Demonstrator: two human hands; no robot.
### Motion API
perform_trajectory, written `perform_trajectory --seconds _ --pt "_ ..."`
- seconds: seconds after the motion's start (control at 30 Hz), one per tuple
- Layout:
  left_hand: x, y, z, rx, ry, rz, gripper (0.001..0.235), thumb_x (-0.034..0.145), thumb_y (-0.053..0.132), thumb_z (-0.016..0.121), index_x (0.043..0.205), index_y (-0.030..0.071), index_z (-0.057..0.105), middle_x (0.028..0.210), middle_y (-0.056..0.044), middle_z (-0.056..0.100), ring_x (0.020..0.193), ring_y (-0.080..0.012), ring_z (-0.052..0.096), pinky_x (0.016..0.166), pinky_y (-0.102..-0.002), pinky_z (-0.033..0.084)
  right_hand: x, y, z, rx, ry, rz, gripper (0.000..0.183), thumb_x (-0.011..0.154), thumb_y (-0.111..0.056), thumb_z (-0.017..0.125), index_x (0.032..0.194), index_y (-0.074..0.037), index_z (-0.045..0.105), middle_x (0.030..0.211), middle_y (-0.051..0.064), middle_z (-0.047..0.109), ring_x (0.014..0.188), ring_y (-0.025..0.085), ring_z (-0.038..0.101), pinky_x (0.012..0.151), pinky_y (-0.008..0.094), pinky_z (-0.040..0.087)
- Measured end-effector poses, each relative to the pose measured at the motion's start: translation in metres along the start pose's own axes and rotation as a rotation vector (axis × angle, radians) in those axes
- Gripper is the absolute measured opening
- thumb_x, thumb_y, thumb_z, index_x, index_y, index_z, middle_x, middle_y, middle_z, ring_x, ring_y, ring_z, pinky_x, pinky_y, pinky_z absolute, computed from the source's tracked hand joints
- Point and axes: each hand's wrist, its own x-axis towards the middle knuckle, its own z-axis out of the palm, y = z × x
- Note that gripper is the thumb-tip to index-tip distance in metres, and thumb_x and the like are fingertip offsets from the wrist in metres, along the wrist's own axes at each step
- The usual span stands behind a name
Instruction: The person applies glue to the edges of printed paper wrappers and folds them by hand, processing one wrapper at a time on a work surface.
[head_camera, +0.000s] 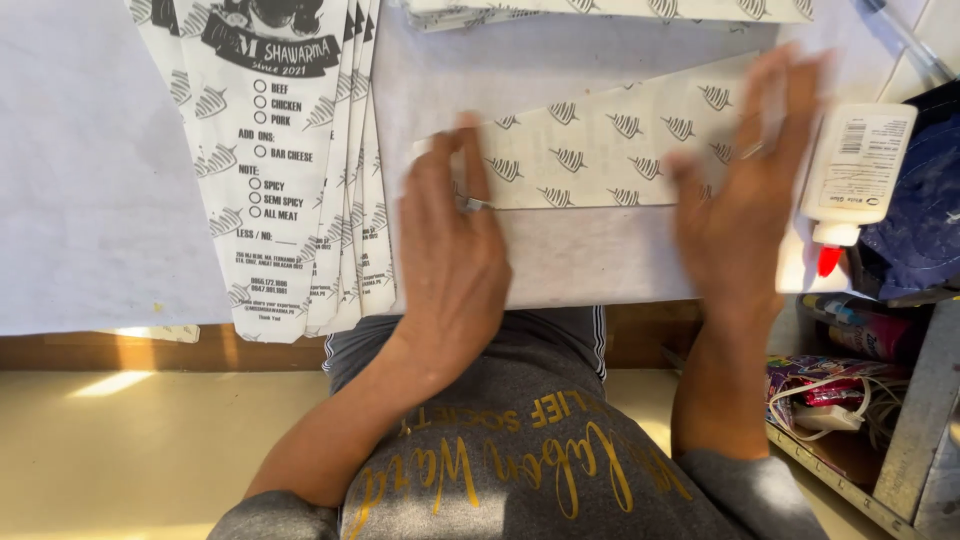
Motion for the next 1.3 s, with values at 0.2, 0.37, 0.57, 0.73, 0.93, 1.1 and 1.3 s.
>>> perform_trajectory --seconds 0.2,0.37,0.57,0.73,0.93,1.1,1.3 --pt "0.009 0.012 0.015 -0.042 -0.275 0.482 0.086 0.113 0.066 0.043 0.164 0.000 0.023 0.169 -0.021 0.016 0.157 -0.0372 0.014 0.130 -0.055 0.015 -0.044 -0.044 -0.015 0.212 -0.401 -0.359 0.092 0.101 -0.068 0.029 0.166 -0.004 0.011 0.174 0.018 0.008 0.164 0.036 0.005 0.136 0.054 0.010" --pt "0.008 0.014 0.002 -0.037 -0.449 0.491 0.117 0.088 0.096 0.017 0.166 0.009 0.006 0.169 -0.024 0.001 0.158 -0.0406 0.002 0.128 -0.057 0.003 -0.048 -0.005 -0.029 0.082 -0.387 -0.046 0.075 0.113 -0.044 0.036 0.166 -0.013 -0.008 0.174 0.014 -0.009 0.164 0.034 -0.005 0.135 0.054 0.008" --pt "-0.040 0.018 -0.008 -0.170 -0.013 0.650 0.039 0.102 -0.004 0.057 0.141 -0.004 0.056 0.124 -0.028 0.068 0.115 -0.0382 0.067 0.079 -0.041 0.059 0.017 0.009 -0.035 0.078 0.172 -0.296 0.035 0.125 -0.008 0.057 0.153 0.012 0.055 0.155 0.032 0.050 0.145 0.049 0.051 0.117 0.059 0.050" --pt "-0.027 -0.018 -0.058 -0.683 -0.196 0.486 0.041 0.100 -0.001 0.060 0.140 -0.006 0.056 0.099 -0.012 0.059 0.080 -0.0264 0.063 0.068 -0.038 0.050 0.085 0.018 -0.018 0.145 0.091 -0.569 0.032 0.118 0.006 0.075 0.146 0.016 0.064 0.146 0.036 0.056 0.133 0.054 0.054 0.105 0.061 0.050" --pt "-0.005 -0.078 -0.087 -0.757 0.098 -0.336 0.006 0.107 0.009 0.062 0.108 0.005 0.058 0.112 -0.010 0.064 0.085 -0.0123 0.058 0.064 -0.024 0.046 0.105 -0.004 -0.005 0.027 0.030 -0.678 0.035 0.104 0.021 0.068 0.136 0.009 0.073 0.121 0.026 0.070 0.107 0.046 0.063 0.076 0.047 0.047" --pt "-0.008 -0.127 -0.060 -0.371 0.274 -0.286 0.013 0.104 -0.015 0.054 0.116 -0.013 0.049 0.111 -0.023 0.055 0.072 -0.0290 0.052 0.061 -0.034 0.049 0.042 0.000 -0.002 0.125 0.055 -0.591 0.030 0.116 0.013 0.065 0.143 0.001 0.071 0.148 0.028 0.063 0.144 0.052 0.049 0.115 0.063 0.049" --pt "0.008 -0.096 -0.038 0.035 0.312 -0.085 0.042 0.084 -0.028 0.064 0.119 -0.006 0.055 0.123 -0.024 0.045 0.107 -0.0383 0.049 0.083 -0.049 0.045 -0.020 0.004 -0.029 0.247 -0.197 -0.425 0.066 0.105 -0.006 0.078 0.159 -0.018 0.043 0.170 0.009 0.032 0.162 0.037 0.025 0.136 0.062 0.021"
